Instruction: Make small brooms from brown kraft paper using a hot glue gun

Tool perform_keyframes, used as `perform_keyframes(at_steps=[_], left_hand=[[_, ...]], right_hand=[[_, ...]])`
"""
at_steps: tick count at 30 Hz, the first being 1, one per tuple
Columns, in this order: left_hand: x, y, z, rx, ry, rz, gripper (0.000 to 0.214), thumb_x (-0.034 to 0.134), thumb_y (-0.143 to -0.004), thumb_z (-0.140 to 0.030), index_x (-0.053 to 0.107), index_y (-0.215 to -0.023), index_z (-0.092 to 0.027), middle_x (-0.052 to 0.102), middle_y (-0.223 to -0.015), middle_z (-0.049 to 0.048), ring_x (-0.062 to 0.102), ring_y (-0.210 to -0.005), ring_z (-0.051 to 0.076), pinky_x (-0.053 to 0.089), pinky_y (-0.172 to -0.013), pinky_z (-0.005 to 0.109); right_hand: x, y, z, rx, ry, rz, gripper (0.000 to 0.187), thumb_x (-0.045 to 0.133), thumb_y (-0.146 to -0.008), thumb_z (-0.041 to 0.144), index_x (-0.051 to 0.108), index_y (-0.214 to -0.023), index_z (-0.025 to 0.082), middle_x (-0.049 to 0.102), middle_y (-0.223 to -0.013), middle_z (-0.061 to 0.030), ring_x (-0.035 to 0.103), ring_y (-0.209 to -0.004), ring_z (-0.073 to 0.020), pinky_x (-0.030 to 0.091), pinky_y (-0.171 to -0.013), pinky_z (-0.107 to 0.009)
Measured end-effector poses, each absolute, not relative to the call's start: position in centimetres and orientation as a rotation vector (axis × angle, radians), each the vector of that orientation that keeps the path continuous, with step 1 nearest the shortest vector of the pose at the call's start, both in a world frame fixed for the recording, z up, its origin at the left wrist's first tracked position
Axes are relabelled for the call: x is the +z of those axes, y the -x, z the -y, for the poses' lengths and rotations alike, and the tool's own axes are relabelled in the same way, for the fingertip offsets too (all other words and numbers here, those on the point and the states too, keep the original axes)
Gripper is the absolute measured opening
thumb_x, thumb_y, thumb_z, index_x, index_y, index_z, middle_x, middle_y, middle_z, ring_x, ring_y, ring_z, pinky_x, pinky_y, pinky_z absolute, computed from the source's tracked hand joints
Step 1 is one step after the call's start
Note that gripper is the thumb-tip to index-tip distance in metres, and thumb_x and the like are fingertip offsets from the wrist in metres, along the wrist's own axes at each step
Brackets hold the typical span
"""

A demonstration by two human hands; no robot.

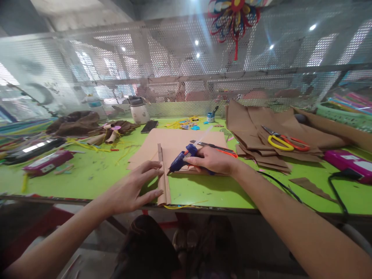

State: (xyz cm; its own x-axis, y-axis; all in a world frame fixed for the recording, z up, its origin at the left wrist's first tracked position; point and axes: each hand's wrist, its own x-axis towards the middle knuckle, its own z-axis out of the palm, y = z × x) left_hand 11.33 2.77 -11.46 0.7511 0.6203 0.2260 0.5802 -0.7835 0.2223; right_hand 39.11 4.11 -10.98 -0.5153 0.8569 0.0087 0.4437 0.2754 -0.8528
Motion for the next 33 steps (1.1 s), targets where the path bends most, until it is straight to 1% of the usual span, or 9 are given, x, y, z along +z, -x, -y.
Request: perform_keyframes(at_steps=[3, 5, 8, 11, 14, 17, 22, 28, 33], left_hand=[[-11.4, -11.3, -2.7, 0.433, -2.814, -0.960, 0.040, 0.050, -0.088, -0.047, 0.057, -0.114, -0.017, 0.048, -0.125, 0.0147, 0.050, -0.115, 0.028, 0.042, -0.101, 0.043], [-11.4, -11.3, -2.7, 0.421, -2.809, -0.963, 0.040, 0.049, -0.088, -0.047, 0.058, -0.113, -0.017, 0.048, -0.125, 0.0145, 0.050, -0.115, 0.027, 0.042, -0.100, 0.042], [-11.4, -11.3, -2.7, 0.404, -2.796, -0.973, 0.042, 0.048, -0.088, -0.048, 0.058, -0.113, -0.016, 0.047, -0.124, 0.0147, 0.050, -0.114, 0.027, 0.042, -0.100, 0.042], [-11.3, -11.4, -2.7, 0.400, -2.791, -0.979, 0.043, 0.048, -0.089, -0.049, 0.057, -0.114, -0.016, 0.047, -0.124, 0.0148, 0.050, -0.115, 0.027, 0.041, -0.101, 0.041], [-11.3, -11.4, -2.7, 0.398, -2.793, -0.977, 0.042, 0.048, -0.089, -0.048, 0.057, -0.114, -0.016, 0.048, -0.124, 0.0146, 0.050, -0.114, 0.027, 0.041, -0.100, 0.041], [-11.3, -11.4, -2.8, 0.393, -2.802, -0.966, 0.041, 0.047, -0.089, -0.048, 0.058, -0.113, -0.016, 0.047, -0.125, 0.0144, 0.050, -0.115, 0.027, 0.042, -0.100, 0.041], [-11.3, -11.4, -2.7, 0.395, -2.808, -0.965, 0.040, 0.048, -0.089, -0.047, 0.057, -0.113, -0.016, 0.047, -0.126, 0.0141, 0.049, -0.116, 0.026, 0.041, -0.100, 0.040], [-11.3, -11.3, -2.7, 0.415, -2.805, -0.958, 0.041, 0.048, -0.089, -0.048, 0.058, -0.112, -0.016, 0.048, -0.125, 0.0142, 0.049, -0.117, 0.027, 0.041, -0.101, 0.040], [-11.4, -11.4, -2.8, 0.421, -2.807, -0.962, 0.042, 0.049, -0.088, -0.048, 0.058, -0.113, -0.016, 0.048, -0.124, 0.0144, 0.051, -0.114, 0.027, 0.042, -0.100, 0.042]], right_hand=[[-10.7, -39.4, -3.7, 1.197, 1.160, 2.070, 0.049, 0.051, -0.085, 0.056, 0.053, -0.057, 0.016, 0.056, -0.061, -0.0019, 0.053, -0.062, -0.0135, 0.040, -0.065, -0.028], [-10.7, -39.6, -3.5, 1.208, 1.133, 2.094, 0.049, 0.052, -0.085, 0.056, 0.054, -0.057, 0.015, 0.056, -0.062, -0.0028, 0.053, -0.064, -0.0143, 0.040, -0.065, -0.028], [-10.6, -40.0, -3.4, 1.238, 1.104, 2.147, 0.046, 0.051, -0.086, 0.055, 0.061, -0.070, 0.013, 0.056, -0.062, -0.0018, 0.049, -0.060, -0.0122, 0.037, -0.059, -0.026], [-10.4, -40.1, -3.4, 1.246, 1.093, 2.185, 0.044, 0.051, -0.087, 0.054, 0.064, -0.082, 0.012, 0.055, -0.061, -0.0003, 0.046, -0.057, -0.0111, 0.035, -0.054, -0.024], [-10.4, -39.9, -3.5, 1.224, 1.107, 2.181, 0.046, 0.051, -0.086, 0.055, 0.063, -0.072, 0.013, 0.058, -0.064, -0.0023, 0.048, -0.058, -0.0118, 0.036, -0.055, -0.025], [-10.8, -39.5, -3.8, 1.184, 1.132, 2.135, 0.049, 0.050, -0.087, 0.055, 0.059, -0.061, 0.014, 0.061, -0.069, -0.0055, 0.051, -0.062, -0.0129, 0.039, -0.060, -0.026], [-11.3, -39.6, -4.0, 1.214, 1.128, 2.037, 0.047, 0.051, -0.086, 0.055, 0.059, -0.066, 0.014, 0.058, -0.064, -0.0028, 0.049, -0.058, -0.0115, 0.037, -0.057, -0.026], [-10.7, -40.8, -3.6, 1.289, 1.089, 2.206, 0.043, 0.053, -0.086, 0.053, 0.064, -0.077, 0.013, 0.061, -0.065, -0.0023, 0.049, -0.057, -0.0108, 0.034, -0.053, -0.023], [-10.7, -40.4, -3.7, 1.250, 1.129, 2.173, 0.046, 0.052, -0.086, 0.054, 0.064, -0.073, 0.012, 0.061, -0.064, -0.0032, 0.050, -0.058, -0.0114, 0.035, -0.054, -0.024]])
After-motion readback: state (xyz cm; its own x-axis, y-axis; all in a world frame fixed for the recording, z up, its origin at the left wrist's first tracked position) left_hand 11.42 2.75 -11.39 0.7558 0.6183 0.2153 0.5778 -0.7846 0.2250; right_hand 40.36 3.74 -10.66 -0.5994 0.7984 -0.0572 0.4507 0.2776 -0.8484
